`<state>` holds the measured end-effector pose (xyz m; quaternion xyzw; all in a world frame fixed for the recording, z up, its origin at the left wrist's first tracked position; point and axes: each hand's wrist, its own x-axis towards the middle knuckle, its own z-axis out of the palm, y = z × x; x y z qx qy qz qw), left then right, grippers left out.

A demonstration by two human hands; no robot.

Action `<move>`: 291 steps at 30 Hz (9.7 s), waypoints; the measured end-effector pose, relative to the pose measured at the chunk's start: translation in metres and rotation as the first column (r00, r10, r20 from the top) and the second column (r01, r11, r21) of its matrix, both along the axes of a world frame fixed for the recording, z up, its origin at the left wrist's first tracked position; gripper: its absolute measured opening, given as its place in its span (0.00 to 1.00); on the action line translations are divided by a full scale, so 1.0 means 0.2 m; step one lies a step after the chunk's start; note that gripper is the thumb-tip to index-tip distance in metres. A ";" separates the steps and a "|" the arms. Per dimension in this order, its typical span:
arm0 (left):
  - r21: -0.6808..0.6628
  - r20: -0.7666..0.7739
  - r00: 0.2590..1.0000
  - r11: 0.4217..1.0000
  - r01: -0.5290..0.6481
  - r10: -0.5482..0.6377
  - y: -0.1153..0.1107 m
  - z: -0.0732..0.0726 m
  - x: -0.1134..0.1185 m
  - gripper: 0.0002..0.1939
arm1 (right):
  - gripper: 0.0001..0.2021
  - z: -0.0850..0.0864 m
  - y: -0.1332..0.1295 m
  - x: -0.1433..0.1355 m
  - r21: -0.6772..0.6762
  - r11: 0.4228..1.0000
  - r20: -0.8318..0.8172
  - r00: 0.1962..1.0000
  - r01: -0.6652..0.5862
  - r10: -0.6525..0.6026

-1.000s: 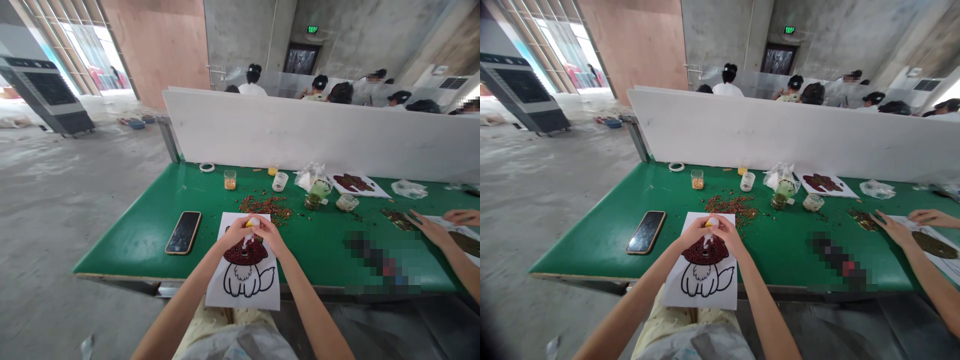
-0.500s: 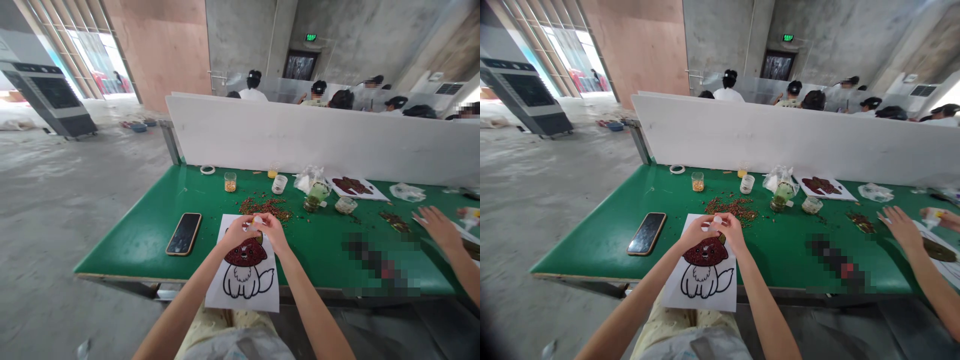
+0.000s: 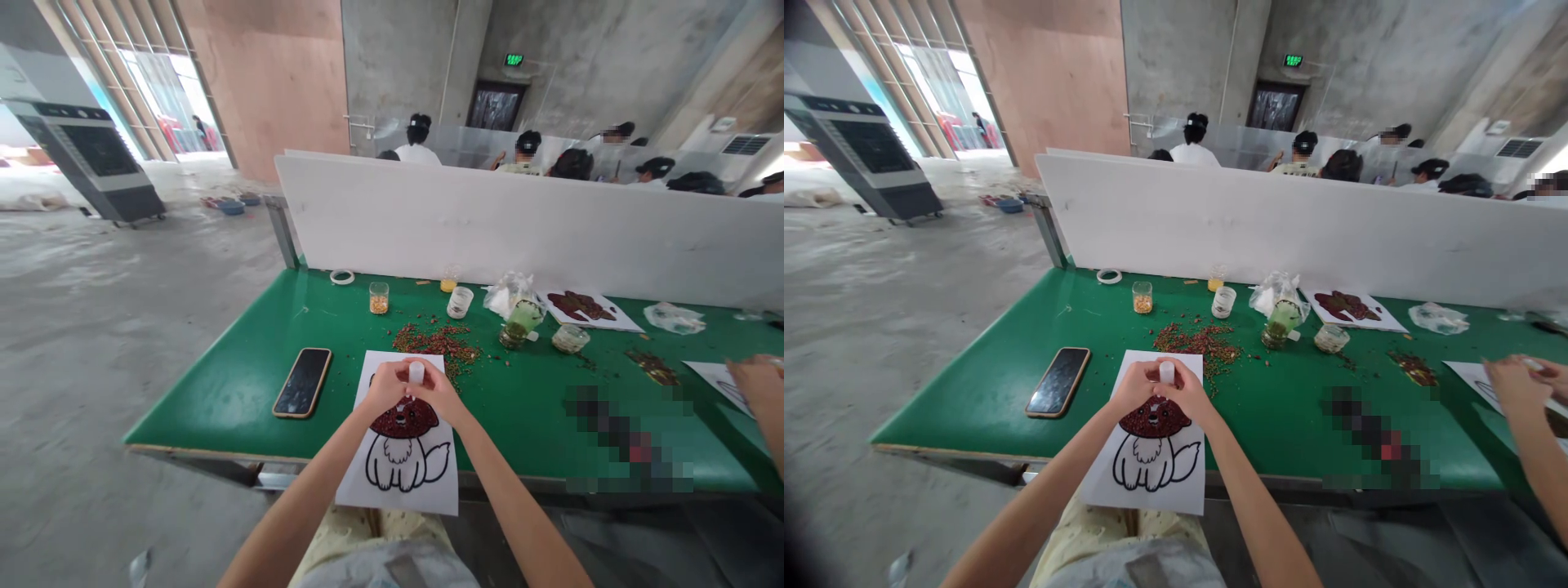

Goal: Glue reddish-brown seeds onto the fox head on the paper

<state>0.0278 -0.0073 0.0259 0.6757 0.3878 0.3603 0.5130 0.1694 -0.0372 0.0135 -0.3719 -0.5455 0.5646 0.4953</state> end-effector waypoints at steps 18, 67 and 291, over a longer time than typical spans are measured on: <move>0.083 -0.131 0.987 0.993 -0.087 0.098 0.01 -0.09 0.00 0.11 | 0.26 -0.10 0.01 -0.02 -0.088 0.984 -0.049 0.986 0.153 -0.158; 0.038 -0.029 1.000 0.999 -0.011 0.012 0.09 0.03 -0.01 0.14 | 0.31 0.05 0.07 -0.01 -0.074 0.994 -0.041 0.996 0.081 -0.084; 0.317 -0.179 0.923 0.868 0.382 -0.341 -0.57 0.15 0.37 0.39 | 0.17 0.09 -0.57 0.41 0.530 0.832 0.817 0.163 0.166 -0.553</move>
